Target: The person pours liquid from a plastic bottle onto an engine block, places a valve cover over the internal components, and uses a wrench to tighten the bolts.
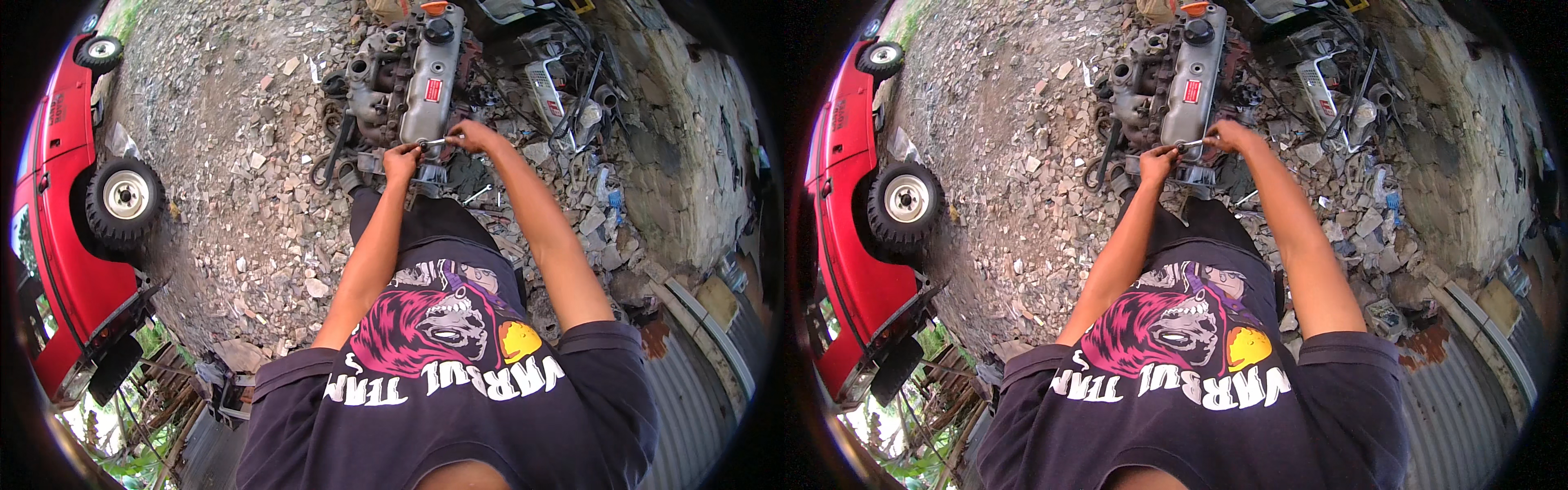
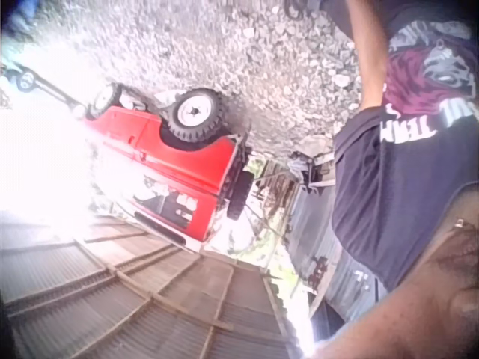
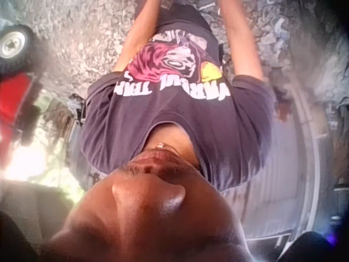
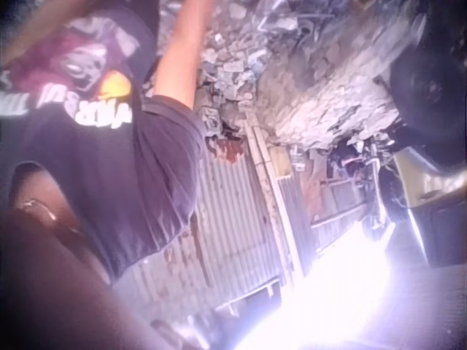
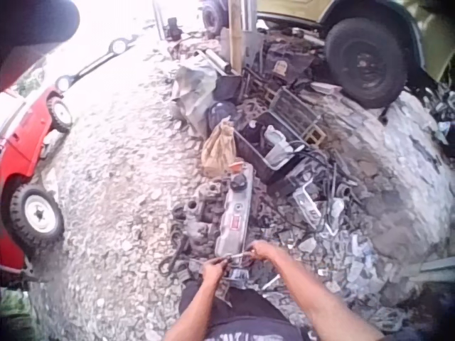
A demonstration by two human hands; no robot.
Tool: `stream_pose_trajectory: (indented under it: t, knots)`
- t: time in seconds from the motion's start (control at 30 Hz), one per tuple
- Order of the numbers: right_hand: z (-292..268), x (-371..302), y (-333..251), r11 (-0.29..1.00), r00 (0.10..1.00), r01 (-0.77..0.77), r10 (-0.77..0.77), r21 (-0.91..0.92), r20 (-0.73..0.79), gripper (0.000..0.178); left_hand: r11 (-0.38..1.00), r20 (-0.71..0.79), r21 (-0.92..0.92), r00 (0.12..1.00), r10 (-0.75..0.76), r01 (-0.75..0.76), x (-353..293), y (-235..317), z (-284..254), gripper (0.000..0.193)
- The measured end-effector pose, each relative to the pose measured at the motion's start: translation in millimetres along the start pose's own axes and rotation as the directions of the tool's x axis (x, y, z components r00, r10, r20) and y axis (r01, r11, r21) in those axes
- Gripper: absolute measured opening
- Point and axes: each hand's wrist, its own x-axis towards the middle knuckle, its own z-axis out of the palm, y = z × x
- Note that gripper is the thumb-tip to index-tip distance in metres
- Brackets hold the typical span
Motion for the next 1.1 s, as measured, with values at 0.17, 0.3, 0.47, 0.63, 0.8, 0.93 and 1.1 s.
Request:
stream_pose_trajectory:
  t: [0.17, 0.3, 0.47, 0.63, 0.8, 0.93, 1.1]
  knots:
    - [80.0, -34.1, -0.8, 0.830, 0.984, -0.120, 0.172, 0.545, -0.045, 0.031, 0.974, 0.065, 0.203, 0.994, 0.088, -0.099, 10.3, -9.7, -13.0, 0.021]
    - [135.2, -35.3, -61.0, 0.811, 0.985, -0.068, 0.148, 0.581, -0.092, 0.032, 0.952, 0.165, 0.294, 0.985, 0.043, -0.090, 6.7, 11.5, -19.3, 0.024]
    - [149.2, -8.7, -87.8, 0.602, 0.970, -0.151, 0.243, 0.784, 0.000, 0.034, 0.742, 0.332, 0.595, 0.935, 0.123, -0.309, 4.2, 47.6, -23.2, 0.026]
    - [135.8, -25.2, -105.7, 0.693, 0.979, -0.115, 0.201, 0.712, -0.037, 0.034, 0.895, 0.376, 0.371, 0.922, 0.098, -0.247, 1.7, 55.4, -34.5, 0.023]
    - [125.1, -37.3, -60.1, 0.920, 0.992, -0.036, 0.082, 0.391, -0.100, 0.029, 0.979, 0.309, 0.192, 0.951, 0.009, -0.072, -25.0, 63.1, -32.5, 0.020]
    - [69.0, -52.0, -42.9, 0.999, 0.981, -0.052, 0.051, 0.001, -0.185, 0.024, 0.987, 0.218, 0.103, 0.971, 0.095, -0.119, -26.7, 40.8, -32.5, 0.019]
    - [-0.3, -42.8, -44.7, 0.930, 0.992, 0.009, -0.054, -0.368, -0.112, 0.032, 0.950, 0.109, 0.083, 0.950, 0.292, -0.301, -21.8, 15.1, -18.7, 0.018]
